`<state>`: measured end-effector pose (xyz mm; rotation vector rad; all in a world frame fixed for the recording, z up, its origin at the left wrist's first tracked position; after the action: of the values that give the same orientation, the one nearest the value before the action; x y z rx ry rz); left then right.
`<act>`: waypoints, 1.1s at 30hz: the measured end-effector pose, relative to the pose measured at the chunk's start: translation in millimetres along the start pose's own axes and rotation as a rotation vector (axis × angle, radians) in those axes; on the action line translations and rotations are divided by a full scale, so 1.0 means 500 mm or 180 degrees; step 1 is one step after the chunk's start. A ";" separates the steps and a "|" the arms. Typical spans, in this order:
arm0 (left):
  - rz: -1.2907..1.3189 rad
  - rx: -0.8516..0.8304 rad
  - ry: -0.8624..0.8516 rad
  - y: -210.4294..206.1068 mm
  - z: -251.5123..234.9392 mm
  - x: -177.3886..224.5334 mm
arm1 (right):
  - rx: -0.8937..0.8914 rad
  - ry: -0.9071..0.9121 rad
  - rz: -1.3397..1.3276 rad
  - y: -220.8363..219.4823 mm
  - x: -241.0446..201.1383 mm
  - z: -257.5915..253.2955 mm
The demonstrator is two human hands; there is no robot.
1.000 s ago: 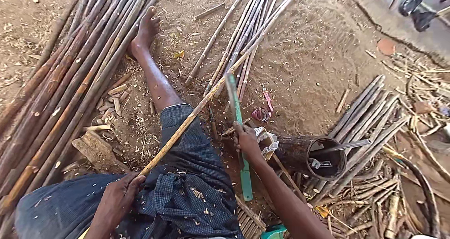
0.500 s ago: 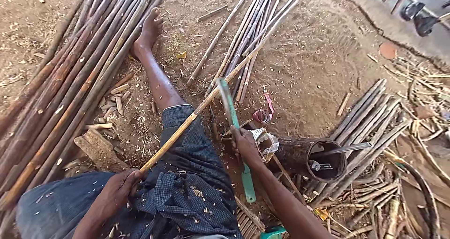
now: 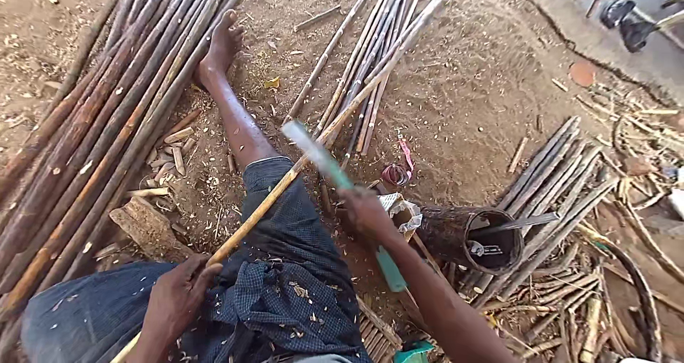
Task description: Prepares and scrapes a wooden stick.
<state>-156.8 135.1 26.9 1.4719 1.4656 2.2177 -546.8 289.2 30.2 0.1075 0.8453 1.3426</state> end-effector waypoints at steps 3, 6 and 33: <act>-0.0304 -0.0286 0.0445 0.017 0.003 0.007 | 0.0475 -0.0167 -0.0882 0.021 0.040 -0.054; -0.0228 -0.0384 0.0420 0.009 -0.002 0.000 | 0.0071 0.0347 0.0544 -0.063 0.044 0.023; 0.0812 -0.0169 0.0176 0.006 -0.027 -0.044 | 0.0330 0.0091 0.0054 -0.030 0.050 0.015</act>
<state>-154.1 112.8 13.9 1.6766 1.2852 2.4378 -530.8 310.0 15.9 0.1771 0.9402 1.3188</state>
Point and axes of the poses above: each hand's wrist, its own z-axis away from the middle knuckle, its own y-axis out of the back of the hand, x = y × z, the point moved 6 cm from there along -z, towards the middle knuckle, and after that the axes turned 15 degrees about -y, right-handed, at the moved point
